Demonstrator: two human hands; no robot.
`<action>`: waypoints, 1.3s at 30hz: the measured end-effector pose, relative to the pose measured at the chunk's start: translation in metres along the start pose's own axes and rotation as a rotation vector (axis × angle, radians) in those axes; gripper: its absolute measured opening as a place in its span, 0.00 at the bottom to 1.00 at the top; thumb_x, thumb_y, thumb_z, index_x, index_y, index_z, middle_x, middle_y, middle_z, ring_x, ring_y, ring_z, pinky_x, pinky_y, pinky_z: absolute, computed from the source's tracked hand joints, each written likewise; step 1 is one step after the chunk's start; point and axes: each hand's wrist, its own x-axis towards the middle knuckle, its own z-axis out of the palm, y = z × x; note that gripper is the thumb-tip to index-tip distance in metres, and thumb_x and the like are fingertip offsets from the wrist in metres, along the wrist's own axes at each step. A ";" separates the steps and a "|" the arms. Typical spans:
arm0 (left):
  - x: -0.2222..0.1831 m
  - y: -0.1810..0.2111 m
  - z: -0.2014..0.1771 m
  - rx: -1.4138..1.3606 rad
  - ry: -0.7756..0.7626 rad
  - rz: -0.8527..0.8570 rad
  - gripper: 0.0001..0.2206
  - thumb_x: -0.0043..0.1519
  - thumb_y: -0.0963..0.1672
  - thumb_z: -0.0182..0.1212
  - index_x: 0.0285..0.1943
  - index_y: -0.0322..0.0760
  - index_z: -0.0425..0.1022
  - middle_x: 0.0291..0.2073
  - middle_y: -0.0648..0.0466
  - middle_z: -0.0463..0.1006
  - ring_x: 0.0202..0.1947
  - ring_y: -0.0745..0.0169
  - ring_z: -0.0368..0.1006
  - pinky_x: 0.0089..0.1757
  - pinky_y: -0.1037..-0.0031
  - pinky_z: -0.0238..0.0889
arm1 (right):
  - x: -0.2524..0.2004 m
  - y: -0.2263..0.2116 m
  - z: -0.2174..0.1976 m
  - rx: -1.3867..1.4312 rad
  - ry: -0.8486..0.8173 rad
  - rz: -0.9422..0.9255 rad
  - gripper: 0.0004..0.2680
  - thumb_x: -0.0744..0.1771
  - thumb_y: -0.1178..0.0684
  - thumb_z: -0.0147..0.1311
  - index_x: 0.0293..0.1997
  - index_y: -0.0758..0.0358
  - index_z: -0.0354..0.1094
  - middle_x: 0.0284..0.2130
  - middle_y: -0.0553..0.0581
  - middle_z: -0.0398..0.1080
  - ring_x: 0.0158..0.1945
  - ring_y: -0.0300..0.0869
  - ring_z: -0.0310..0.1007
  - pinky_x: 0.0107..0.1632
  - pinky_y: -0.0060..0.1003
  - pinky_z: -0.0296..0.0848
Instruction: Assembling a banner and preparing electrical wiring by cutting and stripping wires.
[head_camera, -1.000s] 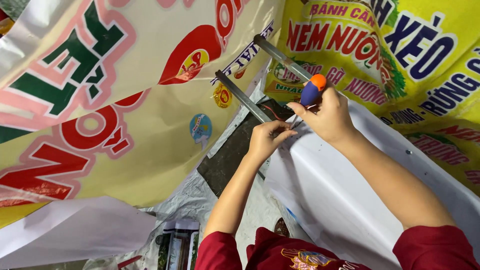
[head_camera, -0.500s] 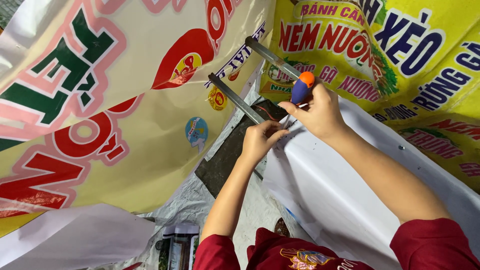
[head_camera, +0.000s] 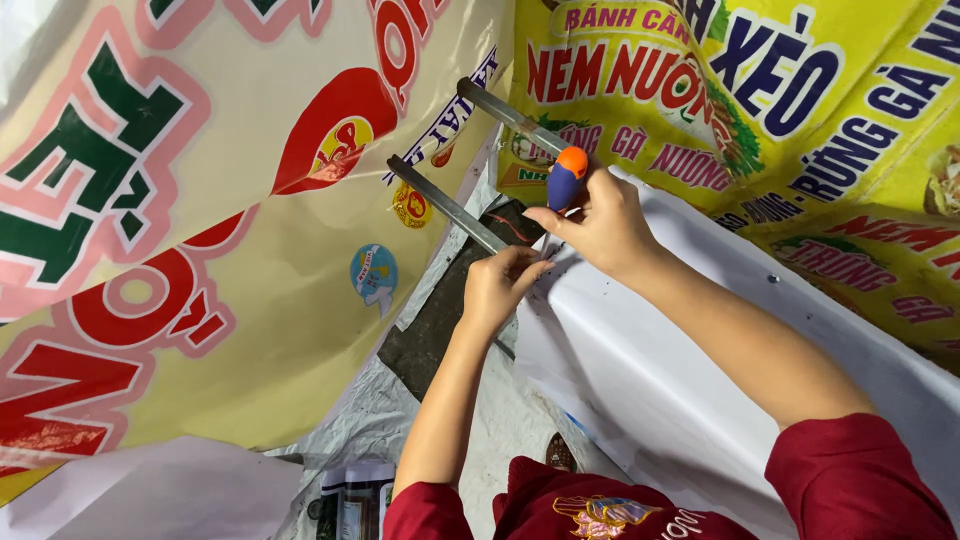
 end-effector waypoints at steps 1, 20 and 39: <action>0.000 0.004 -0.003 0.038 -0.003 0.037 0.12 0.58 0.47 0.73 0.44 0.36 0.82 0.29 0.49 0.85 0.29 0.53 0.82 0.32 0.71 0.74 | 0.000 -0.001 0.000 -0.021 -0.001 0.001 0.19 0.62 0.57 0.73 0.49 0.81 0.64 0.28 0.72 0.72 0.30 0.59 0.80 0.25 0.43 0.81; -0.004 0.003 -0.007 0.093 -0.016 0.096 0.08 0.61 0.44 0.68 0.41 0.33 0.82 0.29 0.46 0.84 0.28 0.53 0.82 0.30 0.70 0.75 | -0.008 -0.028 0.020 -0.041 -0.069 -0.084 0.17 0.64 0.53 0.70 0.42 0.81 0.66 0.30 0.67 0.67 0.28 0.57 0.79 0.22 0.38 0.81; -0.002 -0.024 0.000 0.372 0.043 0.138 0.08 0.59 0.45 0.69 0.33 0.39 0.76 0.20 0.50 0.80 0.26 0.44 0.79 0.32 0.62 0.72 | 0.002 -0.023 0.022 -0.369 -0.092 0.004 0.28 0.56 0.35 0.73 0.50 0.66 0.67 0.33 0.65 0.77 0.36 0.57 0.81 0.37 0.49 0.81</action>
